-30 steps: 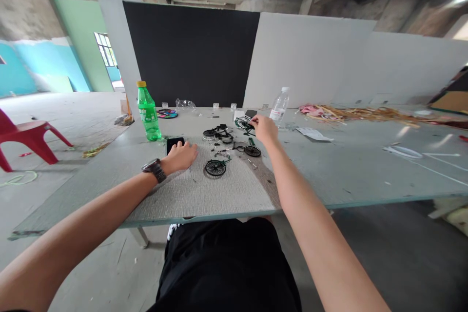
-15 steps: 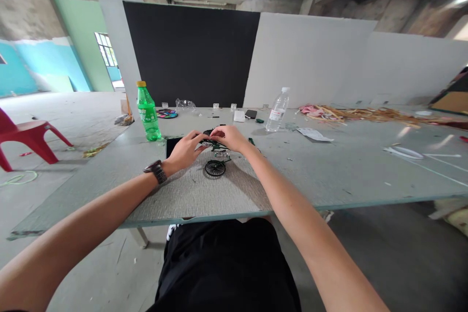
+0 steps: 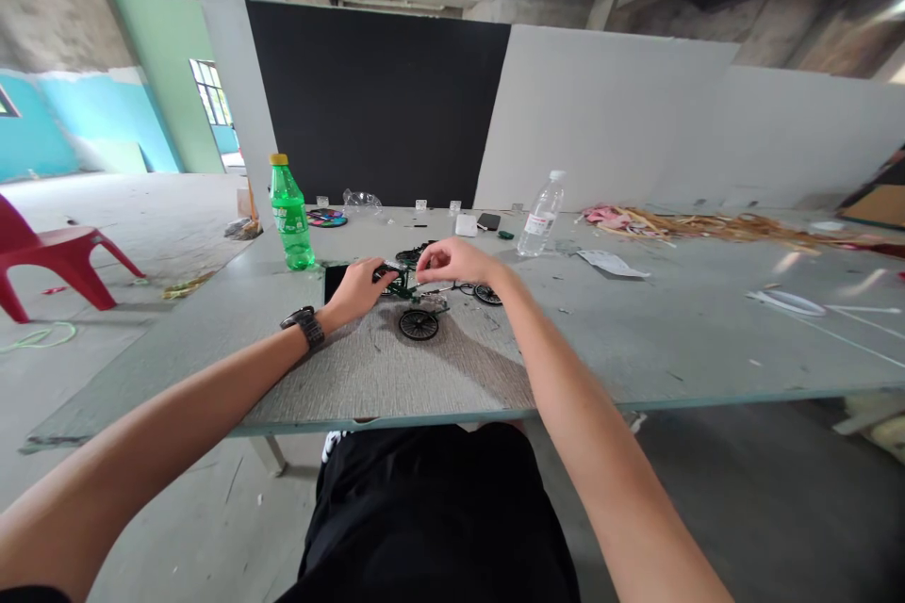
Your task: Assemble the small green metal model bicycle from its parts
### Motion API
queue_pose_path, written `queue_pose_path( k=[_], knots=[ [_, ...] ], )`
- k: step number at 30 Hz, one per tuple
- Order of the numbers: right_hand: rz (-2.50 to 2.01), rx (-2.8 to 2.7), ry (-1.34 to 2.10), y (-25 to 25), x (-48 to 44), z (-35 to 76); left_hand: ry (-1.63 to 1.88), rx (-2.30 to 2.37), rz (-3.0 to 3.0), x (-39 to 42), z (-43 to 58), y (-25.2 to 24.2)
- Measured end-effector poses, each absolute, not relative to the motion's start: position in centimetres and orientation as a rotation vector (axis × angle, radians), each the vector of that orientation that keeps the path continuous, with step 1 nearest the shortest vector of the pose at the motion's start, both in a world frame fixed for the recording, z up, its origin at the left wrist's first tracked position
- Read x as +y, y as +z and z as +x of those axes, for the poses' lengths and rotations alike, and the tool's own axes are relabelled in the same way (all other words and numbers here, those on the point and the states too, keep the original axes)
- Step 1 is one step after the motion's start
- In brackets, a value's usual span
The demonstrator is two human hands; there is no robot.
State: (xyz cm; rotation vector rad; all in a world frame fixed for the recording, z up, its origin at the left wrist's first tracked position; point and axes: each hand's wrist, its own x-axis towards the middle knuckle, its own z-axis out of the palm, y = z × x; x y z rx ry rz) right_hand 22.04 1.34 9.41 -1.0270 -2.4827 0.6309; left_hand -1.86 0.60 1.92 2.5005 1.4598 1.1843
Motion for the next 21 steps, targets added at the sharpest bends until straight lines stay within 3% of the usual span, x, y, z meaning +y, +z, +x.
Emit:
queue_pose_path(
  k=[3,9,21],
  knots=[
    [-1.000,-2.741,0.878,9.0,1.2,21.0,1.166,1.481,2.497,0.7,-1.8,1.9],
    [-1.054,-2.856,0.939,8.1,0.6,19.2,1.174,1.478,2.474,0.7,-1.7,1.8],
    [-1.113,-2.774,0.767,7.3,1.2,19.5,1.151,1.547,2.432,0.9,-1.6,1.6]
  ],
)
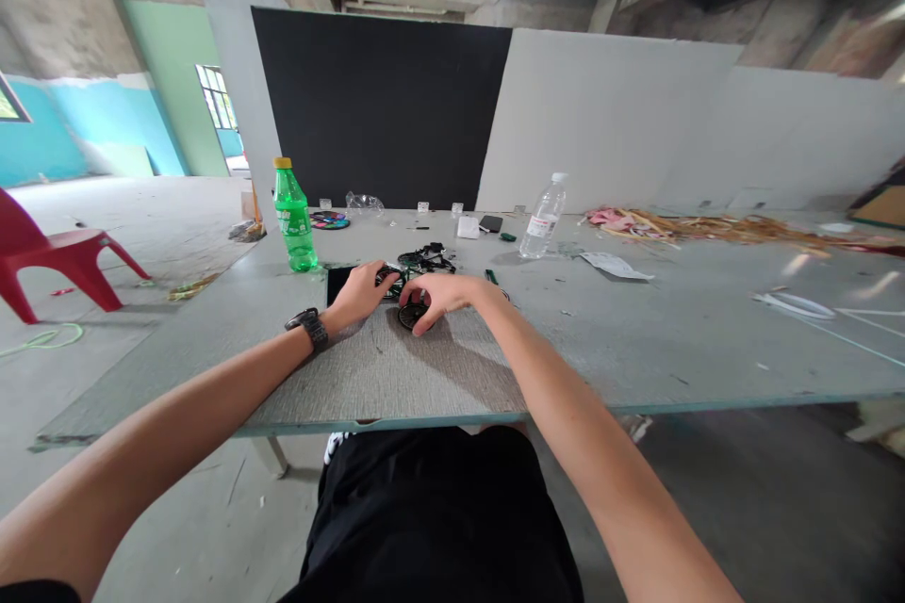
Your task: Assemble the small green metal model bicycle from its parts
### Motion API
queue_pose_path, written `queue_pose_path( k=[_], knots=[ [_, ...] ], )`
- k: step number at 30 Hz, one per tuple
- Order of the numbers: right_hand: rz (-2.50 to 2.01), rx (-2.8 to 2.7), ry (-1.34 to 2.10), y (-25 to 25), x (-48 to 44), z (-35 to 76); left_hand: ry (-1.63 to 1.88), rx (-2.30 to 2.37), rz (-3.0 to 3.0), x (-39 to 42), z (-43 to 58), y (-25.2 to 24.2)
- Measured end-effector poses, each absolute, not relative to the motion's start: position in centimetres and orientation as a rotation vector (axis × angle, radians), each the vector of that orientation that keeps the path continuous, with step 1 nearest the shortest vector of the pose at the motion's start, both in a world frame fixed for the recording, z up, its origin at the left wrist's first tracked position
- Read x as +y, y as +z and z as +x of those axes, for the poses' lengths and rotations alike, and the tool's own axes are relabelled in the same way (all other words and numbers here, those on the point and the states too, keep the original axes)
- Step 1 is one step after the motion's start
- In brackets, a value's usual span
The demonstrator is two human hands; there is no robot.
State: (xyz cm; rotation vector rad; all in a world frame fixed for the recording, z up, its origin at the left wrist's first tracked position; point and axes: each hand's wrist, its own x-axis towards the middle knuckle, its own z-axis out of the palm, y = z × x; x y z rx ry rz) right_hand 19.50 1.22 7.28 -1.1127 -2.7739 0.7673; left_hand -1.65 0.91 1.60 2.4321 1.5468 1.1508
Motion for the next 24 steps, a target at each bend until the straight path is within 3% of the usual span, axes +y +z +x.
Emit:
queue_pose_path(
  k=[11,19,24],
  knots=[
    [-1.087,-2.749,0.688,7.5,0.9,19.5,1.241,1.601,2.199,1.2,-1.9,1.6],
    [-0.845,-2.382,0.767,9.1,1.3,21.9,1.278,1.539,1.827,1.1,-1.8,1.7],
    [-0.993,-2.092,0.716,8.0,2.6,22.6,1.306,1.533,1.812,1.2,-1.9,1.5]
  ],
)
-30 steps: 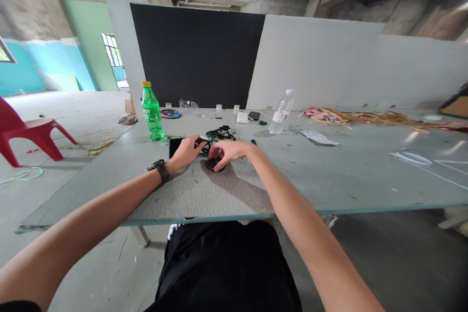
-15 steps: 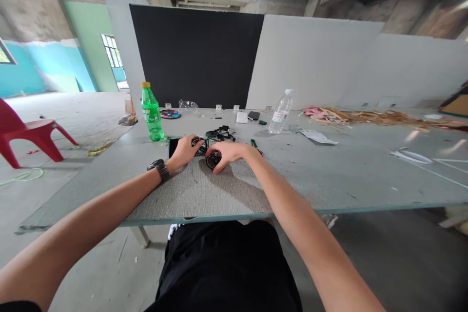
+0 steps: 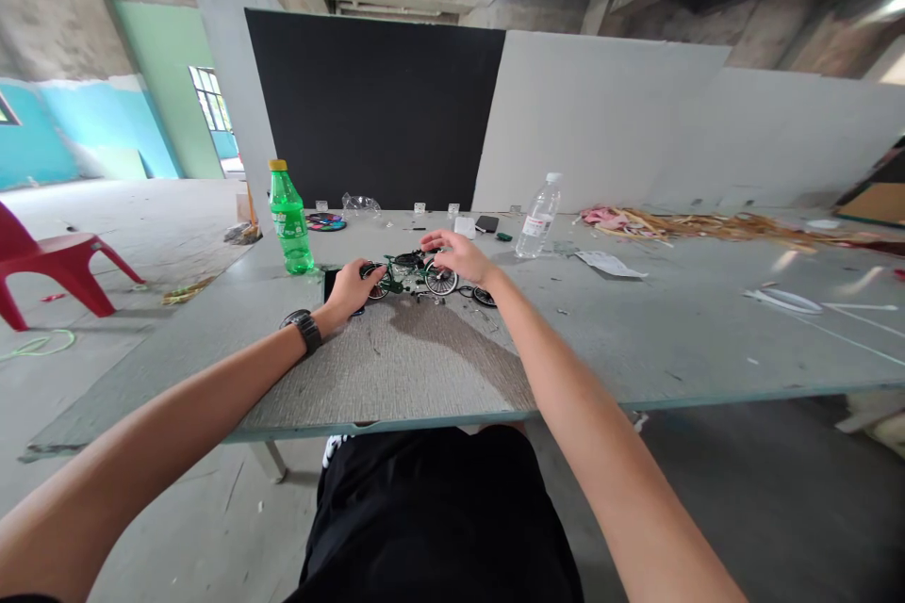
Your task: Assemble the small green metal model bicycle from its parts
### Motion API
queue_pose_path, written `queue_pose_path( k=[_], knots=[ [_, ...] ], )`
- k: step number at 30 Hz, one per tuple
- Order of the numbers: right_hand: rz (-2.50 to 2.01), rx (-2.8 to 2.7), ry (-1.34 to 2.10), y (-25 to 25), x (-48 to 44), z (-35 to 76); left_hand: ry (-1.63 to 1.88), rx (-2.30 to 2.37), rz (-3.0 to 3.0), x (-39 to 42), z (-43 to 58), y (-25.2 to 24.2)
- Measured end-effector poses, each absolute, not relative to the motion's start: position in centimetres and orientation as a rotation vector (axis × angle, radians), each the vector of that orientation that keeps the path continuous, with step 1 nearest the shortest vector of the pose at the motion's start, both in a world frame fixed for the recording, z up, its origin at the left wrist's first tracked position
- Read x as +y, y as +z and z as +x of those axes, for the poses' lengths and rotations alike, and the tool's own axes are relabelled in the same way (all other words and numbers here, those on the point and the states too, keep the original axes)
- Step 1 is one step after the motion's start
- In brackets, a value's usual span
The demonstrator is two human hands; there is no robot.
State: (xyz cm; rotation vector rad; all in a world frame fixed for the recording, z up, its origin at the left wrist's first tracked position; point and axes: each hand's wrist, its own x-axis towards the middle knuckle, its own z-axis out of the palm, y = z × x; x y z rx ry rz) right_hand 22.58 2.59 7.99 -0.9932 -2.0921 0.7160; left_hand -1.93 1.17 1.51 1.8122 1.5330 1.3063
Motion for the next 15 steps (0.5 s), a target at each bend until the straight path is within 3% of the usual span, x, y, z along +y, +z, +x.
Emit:
queue_pose_path(
  k=[9,15],
  knots=[
    [-1.077,-2.042,0.703,6.5,4.4,23.5,1.292,1.506,1.814,1.6,-2.0,1.2],
    [-1.204,-2.144,0.400,6.6,4.3,23.2,1.407,1.525,1.729,2.0,-2.2,1.0]
  ],
)
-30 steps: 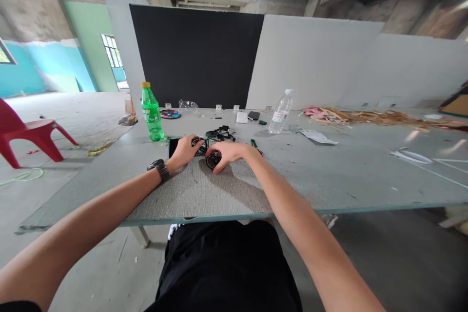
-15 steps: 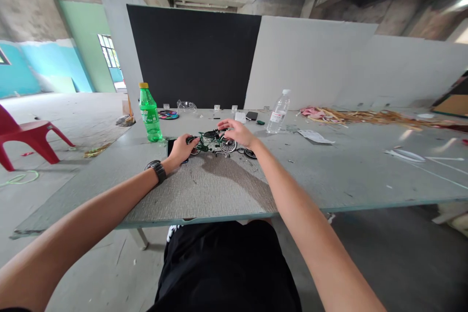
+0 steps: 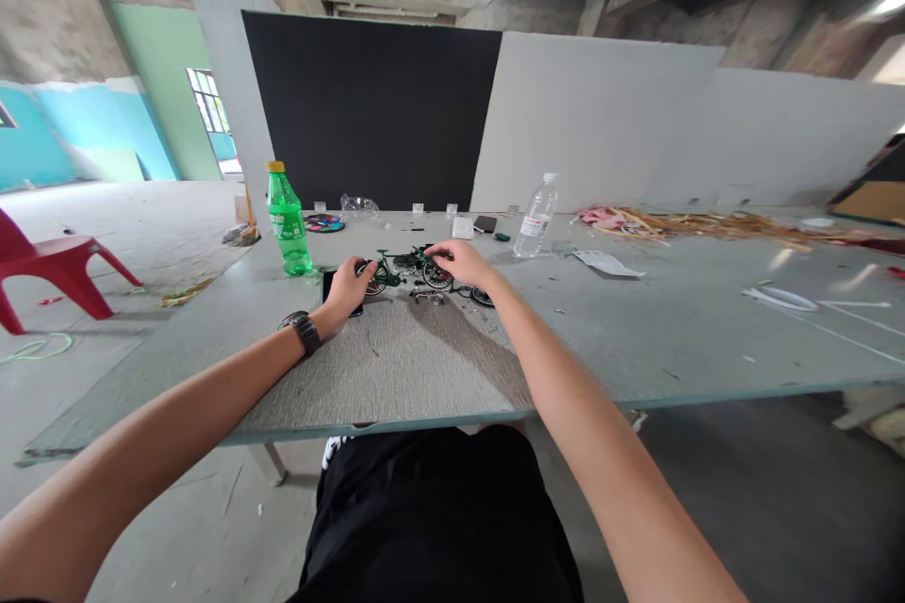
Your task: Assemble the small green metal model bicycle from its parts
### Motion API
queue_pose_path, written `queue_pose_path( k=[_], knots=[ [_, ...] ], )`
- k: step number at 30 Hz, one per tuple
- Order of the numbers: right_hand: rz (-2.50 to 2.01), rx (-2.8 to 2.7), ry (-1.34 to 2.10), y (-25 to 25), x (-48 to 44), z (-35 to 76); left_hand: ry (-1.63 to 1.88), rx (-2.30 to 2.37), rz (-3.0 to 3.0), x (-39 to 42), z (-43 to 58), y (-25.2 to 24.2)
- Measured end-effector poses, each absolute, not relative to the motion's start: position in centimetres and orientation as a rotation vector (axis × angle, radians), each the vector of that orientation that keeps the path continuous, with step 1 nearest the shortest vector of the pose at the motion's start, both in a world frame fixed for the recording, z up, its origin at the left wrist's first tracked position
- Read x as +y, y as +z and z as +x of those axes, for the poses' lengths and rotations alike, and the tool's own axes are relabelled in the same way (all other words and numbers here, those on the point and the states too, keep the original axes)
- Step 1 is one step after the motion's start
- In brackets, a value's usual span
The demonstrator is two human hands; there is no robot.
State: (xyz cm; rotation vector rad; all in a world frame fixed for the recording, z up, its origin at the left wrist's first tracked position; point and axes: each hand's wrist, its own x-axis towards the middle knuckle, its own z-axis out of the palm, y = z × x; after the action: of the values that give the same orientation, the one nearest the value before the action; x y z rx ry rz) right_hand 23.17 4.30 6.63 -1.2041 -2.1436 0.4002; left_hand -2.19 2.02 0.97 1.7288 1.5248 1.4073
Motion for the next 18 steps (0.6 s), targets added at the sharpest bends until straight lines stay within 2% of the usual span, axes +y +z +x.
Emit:
queue_pose_path(
  k=[6,18],
  knots=[
    [-1.369,-2.222,0.326,6.56,3.93,22.78,1.543,1.435,1.697,2.63,-2.25,0.47],
    [-1.354,-2.262,0.245,6.23,4.18,22.55,1.589,1.386,1.686,2.10,-1.87,0.78]
  ],
)
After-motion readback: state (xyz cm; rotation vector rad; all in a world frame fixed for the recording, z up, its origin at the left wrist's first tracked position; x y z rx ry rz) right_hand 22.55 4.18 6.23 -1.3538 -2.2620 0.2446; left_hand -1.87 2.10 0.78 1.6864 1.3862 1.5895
